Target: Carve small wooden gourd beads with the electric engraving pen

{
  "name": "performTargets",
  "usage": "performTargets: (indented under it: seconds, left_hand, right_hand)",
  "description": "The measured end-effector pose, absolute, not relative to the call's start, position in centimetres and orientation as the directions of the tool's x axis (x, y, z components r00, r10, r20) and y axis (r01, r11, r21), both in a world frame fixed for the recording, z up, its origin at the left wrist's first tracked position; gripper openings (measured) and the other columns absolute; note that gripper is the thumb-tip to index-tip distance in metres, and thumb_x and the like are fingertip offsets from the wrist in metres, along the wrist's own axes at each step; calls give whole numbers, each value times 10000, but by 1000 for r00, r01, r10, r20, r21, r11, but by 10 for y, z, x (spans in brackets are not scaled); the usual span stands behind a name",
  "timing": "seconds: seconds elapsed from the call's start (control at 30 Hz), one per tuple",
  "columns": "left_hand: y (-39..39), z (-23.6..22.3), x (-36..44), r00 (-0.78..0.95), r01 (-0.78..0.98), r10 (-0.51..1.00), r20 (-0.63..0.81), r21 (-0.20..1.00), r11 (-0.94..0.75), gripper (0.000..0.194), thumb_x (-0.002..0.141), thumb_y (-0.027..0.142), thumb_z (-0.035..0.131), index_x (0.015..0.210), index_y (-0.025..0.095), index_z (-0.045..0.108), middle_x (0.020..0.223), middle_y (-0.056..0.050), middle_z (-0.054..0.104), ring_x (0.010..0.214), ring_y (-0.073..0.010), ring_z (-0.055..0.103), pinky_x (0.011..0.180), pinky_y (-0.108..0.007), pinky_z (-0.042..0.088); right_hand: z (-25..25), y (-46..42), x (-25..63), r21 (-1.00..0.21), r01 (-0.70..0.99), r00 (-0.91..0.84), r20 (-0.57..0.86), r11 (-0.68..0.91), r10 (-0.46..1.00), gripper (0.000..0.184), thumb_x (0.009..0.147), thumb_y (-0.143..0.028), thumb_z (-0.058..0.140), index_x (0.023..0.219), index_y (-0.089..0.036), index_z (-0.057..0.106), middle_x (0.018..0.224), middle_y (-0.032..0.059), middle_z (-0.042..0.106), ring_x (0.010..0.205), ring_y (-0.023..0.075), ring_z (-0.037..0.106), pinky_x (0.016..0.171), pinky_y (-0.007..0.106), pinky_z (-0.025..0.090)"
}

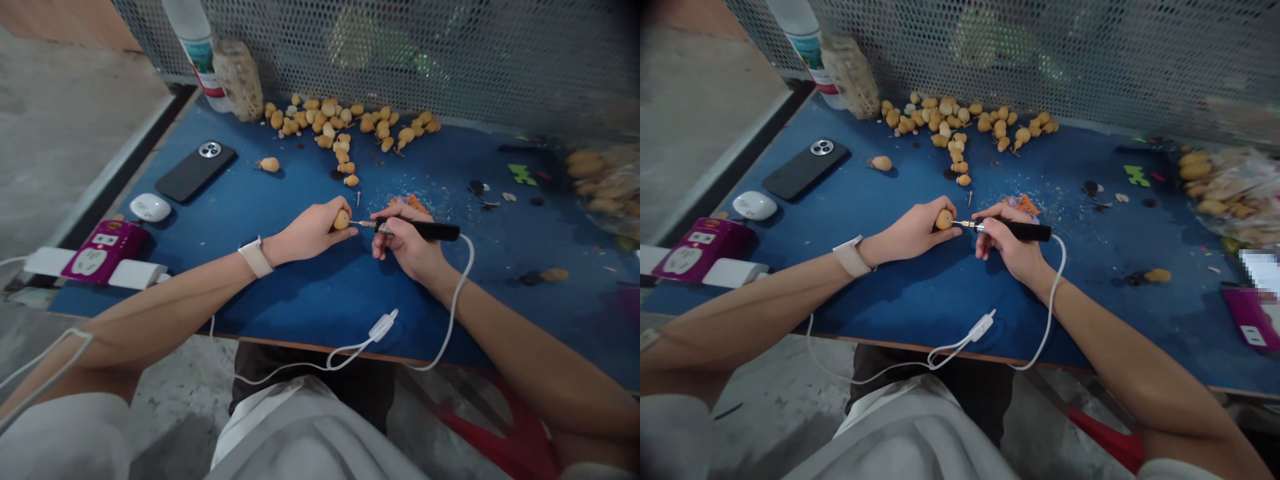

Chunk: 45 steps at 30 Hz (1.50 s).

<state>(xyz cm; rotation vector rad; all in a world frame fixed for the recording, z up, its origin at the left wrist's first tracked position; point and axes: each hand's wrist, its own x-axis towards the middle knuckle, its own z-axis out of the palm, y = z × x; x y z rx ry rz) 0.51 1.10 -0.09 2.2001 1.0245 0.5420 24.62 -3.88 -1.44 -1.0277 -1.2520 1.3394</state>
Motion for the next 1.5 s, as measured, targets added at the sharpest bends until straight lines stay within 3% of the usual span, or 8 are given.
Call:
performTargets:
  seconds: [0.37, 1.0, 1.5]
  left_hand:
    - [10, 0, 5, 607, 533, 791, 78, 698, -478, 218, 1053, 212, 775, 1100, 229, 562, 988, -14, 749, 880, -201, 720, 769, -302, 457]
    - [11, -2, 5, 625, 521, 775, 93, 690, -503, 216, 1067, 244, 785, 1122, 227, 576, 989, -16, 757, 890, -205, 735, 783, -302, 475]
    - [13, -7, 4, 641, 529, 759, 118, 649, -547, 210, 1081, 289, 777, 1145, 230, 585, 967, -17, 757, 867, -211, 727, 780, -308, 476]
  right_hand:
    - [-18, -38, 249, -993, -99, -148, 73, 59, 986, 277, 960, -500, 864, 1023, -235, 818, 630, -23, 723, 504, 172, 712, 461, 290, 546]
    - [-16, -38, 246, -992, -94, -129, 96, 84, 987, 228, 966, -452, 847, 1010, -234, 800, 627, -27, 710, 481, 168, 692, 456, 296, 534]
    - [-19, -39, 250, -995, -66, -155, 90, 81, 984, 336, 965, -545, 898, 1039, -232, 799, 643, -31, 729, 502, 169, 713, 481, 296, 564]
